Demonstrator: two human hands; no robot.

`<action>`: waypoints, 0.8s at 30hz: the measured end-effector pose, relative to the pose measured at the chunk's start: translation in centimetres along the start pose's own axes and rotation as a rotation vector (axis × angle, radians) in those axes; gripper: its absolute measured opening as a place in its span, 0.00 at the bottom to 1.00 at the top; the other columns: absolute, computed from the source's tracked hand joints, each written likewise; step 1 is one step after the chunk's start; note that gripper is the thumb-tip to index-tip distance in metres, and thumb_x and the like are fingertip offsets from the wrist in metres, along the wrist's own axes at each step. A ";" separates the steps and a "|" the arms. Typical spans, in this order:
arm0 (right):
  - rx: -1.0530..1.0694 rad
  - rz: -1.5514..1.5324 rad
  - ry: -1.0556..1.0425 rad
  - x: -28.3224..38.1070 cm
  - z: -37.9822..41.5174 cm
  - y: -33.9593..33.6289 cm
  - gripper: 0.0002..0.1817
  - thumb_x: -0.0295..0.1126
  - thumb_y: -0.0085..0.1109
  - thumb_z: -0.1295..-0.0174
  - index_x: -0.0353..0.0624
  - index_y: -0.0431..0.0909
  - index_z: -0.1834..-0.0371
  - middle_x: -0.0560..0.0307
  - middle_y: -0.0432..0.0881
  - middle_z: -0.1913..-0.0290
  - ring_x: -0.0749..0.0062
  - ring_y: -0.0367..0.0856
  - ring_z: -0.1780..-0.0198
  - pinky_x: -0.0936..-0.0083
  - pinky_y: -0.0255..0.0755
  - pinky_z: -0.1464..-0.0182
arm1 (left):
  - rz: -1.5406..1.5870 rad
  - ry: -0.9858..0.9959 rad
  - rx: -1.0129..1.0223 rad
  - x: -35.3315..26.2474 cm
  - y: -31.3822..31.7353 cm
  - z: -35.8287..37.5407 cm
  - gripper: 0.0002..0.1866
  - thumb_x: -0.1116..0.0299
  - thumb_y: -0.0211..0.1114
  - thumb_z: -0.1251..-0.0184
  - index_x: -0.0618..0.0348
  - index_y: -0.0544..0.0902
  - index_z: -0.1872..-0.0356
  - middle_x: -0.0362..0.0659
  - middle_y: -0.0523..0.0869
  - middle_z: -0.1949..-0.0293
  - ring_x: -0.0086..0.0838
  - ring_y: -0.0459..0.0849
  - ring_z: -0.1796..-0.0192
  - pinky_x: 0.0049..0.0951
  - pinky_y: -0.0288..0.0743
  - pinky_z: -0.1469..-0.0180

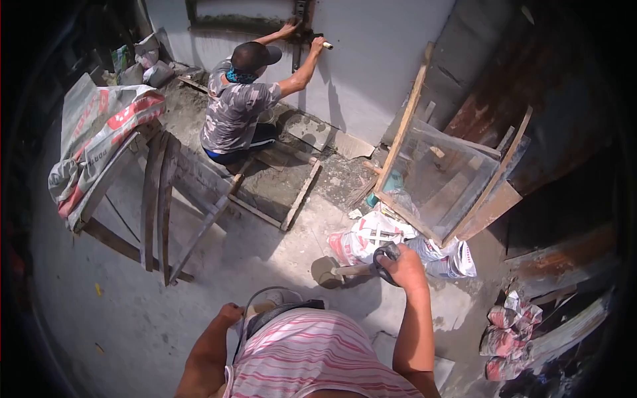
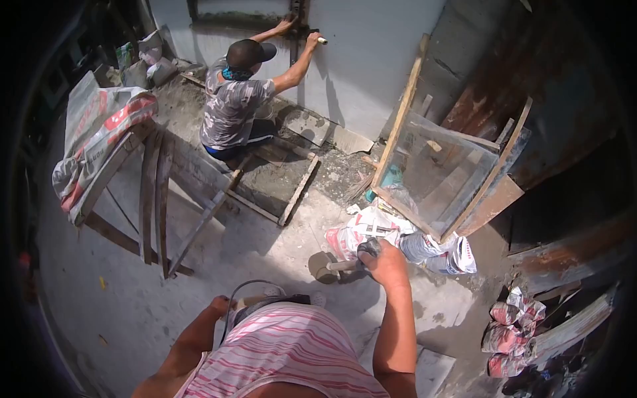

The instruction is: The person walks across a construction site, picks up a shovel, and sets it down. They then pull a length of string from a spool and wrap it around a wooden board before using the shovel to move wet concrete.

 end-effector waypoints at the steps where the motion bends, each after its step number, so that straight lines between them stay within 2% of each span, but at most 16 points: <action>1: -0.007 0.015 -0.007 -0.3 -0.1 0.1 0.28 0.46 0.69 0.49 0.33 0.79 0.52 0.34 0.84 0.59 0.40 0.82 0.54 0.58 0.75 0.49 | 0.029 -0.006 -0.005 -0.4 0.0 0.4 0.31 0.46 0.64 0.39 0.67 0.82 0.48 0.58 0.85 0.50 0.45 0.85 0.47 0.37 0.77 0.44; 5: -0.004 0.030 -0.027 0.3 -0.2 0.6 0.28 0.46 0.69 0.49 0.33 0.79 0.53 0.34 0.84 0.59 0.41 0.82 0.54 0.58 0.75 0.50 | 0.075 -0.042 0.006 -0.9 -0.8 1.9 0.31 0.47 0.65 0.40 0.68 0.82 0.49 0.58 0.85 0.51 0.46 0.85 0.48 0.37 0.78 0.46; 18: 0.006 0.012 -0.057 2.5 -0.5 0.3 0.26 0.42 0.69 0.49 0.36 0.78 0.52 0.36 0.84 0.57 0.41 0.82 0.53 0.58 0.74 0.50 | 0.124 -0.056 0.016 0.4 -0.4 0.5 0.30 0.47 0.65 0.40 0.68 0.83 0.49 0.58 0.85 0.51 0.46 0.85 0.49 0.37 0.78 0.46; 24: -0.009 0.020 -0.074 2.2 -0.8 0.4 0.25 0.42 0.70 0.49 0.37 0.79 0.52 0.37 0.84 0.58 0.42 0.82 0.54 0.58 0.74 0.51 | 0.065 -0.002 -0.001 -1.4 -1.1 1.7 0.31 0.48 0.64 0.39 0.70 0.82 0.50 0.60 0.85 0.51 0.48 0.85 0.48 0.37 0.77 0.45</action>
Point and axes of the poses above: each hand's wrist, its own z-axis away from the middle knuckle, its own y-axis out of the palm, x = y × z, the point moved 5 cm from there along -z, towards the middle knuckle
